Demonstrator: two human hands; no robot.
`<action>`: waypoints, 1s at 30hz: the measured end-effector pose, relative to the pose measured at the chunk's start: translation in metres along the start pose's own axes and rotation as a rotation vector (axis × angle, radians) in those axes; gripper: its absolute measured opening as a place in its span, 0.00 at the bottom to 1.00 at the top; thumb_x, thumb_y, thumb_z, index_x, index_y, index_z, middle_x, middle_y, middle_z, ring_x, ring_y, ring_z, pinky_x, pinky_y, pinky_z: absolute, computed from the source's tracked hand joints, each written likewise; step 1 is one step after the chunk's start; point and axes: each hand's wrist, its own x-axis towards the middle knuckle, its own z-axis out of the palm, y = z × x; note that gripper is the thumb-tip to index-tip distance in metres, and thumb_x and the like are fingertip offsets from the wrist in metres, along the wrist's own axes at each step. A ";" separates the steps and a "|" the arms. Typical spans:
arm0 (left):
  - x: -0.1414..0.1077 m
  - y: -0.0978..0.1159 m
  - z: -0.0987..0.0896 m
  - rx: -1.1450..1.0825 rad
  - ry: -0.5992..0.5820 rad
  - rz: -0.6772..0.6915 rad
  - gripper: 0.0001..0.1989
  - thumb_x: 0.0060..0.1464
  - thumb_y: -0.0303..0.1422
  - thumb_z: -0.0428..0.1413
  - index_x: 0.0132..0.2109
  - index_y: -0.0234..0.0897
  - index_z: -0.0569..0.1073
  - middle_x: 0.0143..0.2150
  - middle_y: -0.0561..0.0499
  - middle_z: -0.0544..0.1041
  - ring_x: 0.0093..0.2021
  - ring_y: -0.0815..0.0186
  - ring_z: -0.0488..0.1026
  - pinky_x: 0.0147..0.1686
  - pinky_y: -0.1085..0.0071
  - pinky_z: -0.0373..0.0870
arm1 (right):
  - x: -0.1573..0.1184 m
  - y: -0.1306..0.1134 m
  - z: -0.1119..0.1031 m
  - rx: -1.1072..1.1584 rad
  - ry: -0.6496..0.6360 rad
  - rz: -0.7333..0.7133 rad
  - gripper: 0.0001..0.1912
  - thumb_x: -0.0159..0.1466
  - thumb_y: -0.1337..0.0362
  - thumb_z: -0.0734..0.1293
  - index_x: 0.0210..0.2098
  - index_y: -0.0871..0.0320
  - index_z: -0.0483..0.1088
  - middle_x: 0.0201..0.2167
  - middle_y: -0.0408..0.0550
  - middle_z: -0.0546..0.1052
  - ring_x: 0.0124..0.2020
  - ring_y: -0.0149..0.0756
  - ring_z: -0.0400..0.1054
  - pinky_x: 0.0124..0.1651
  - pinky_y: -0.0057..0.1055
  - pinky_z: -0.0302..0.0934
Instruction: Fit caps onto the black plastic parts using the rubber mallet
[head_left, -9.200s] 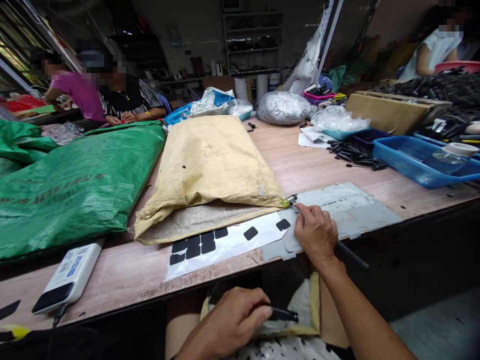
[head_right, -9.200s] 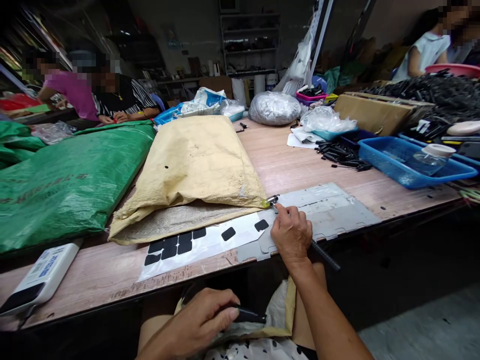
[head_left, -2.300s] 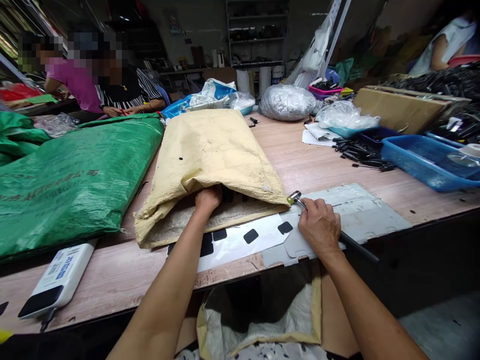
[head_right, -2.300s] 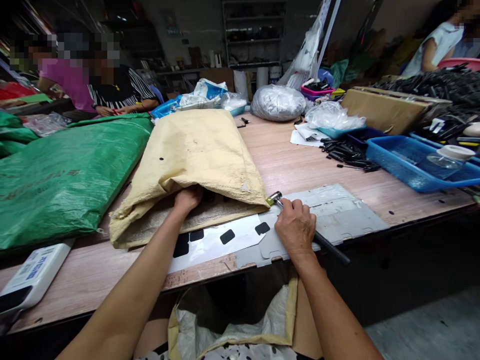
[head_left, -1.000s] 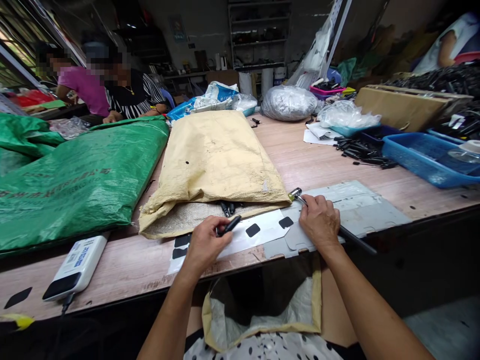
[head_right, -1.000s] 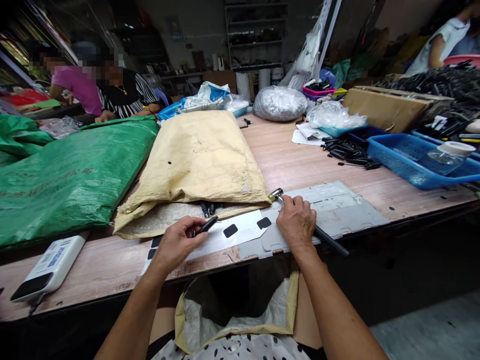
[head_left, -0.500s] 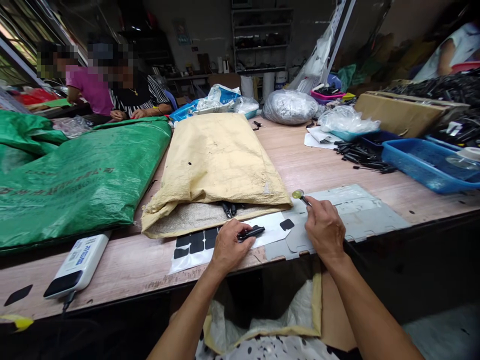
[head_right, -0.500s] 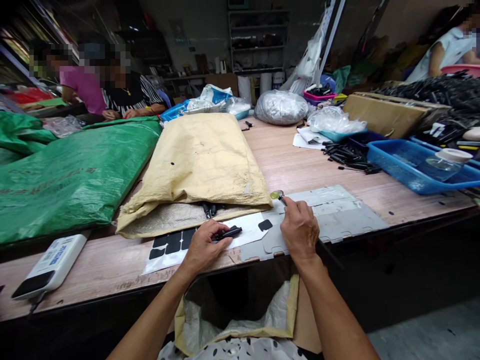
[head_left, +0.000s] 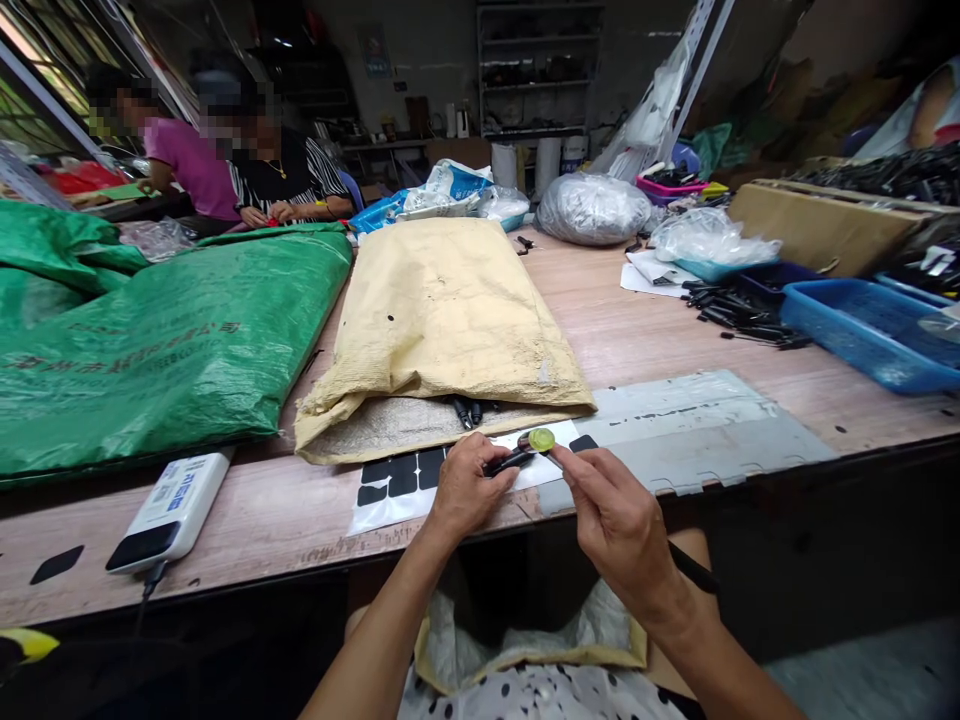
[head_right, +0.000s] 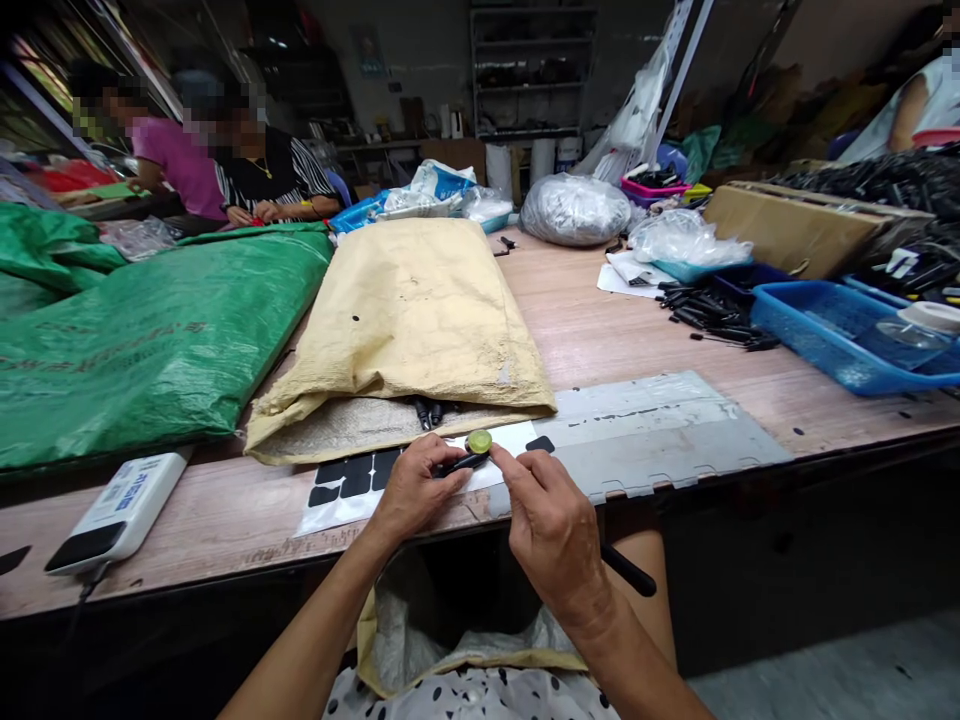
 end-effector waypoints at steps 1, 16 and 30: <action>0.000 0.000 0.000 0.002 0.002 0.005 0.08 0.53 0.28 0.64 0.41 0.42 0.83 0.32 0.53 0.73 0.37 0.64 0.70 0.40 0.68 0.64 | 0.000 0.000 0.002 -0.031 -0.026 -0.004 0.27 0.70 0.74 0.58 0.64 0.49 0.67 0.40 0.49 0.75 0.42 0.37 0.70 0.47 0.32 0.67; 0.000 0.001 0.000 0.013 0.020 -0.013 0.07 0.52 0.28 0.63 0.40 0.40 0.82 0.34 0.52 0.74 0.37 0.64 0.70 0.40 0.68 0.65 | 0.000 0.002 0.002 -0.177 -0.122 0.124 0.26 0.69 0.74 0.57 0.61 0.49 0.71 0.37 0.47 0.75 0.40 0.36 0.70 0.42 0.30 0.63; 0.001 0.004 -0.003 -0.020 -0.001 -0.046 0.10 0.49 0.25 0.60 0.40 0.40 0.74 0.40 0.53 0.75 0.41 0.62 0.71 0.42 0.67 0.65 | 0.022 0.080 -0.008 -0.477 -0.012 0.315 0.14 0.67 0.67 0.63 0.47 0.55 0.78 0.37 0.50 0.77 0.41 0.41 0.66 0.43 0.34 0.55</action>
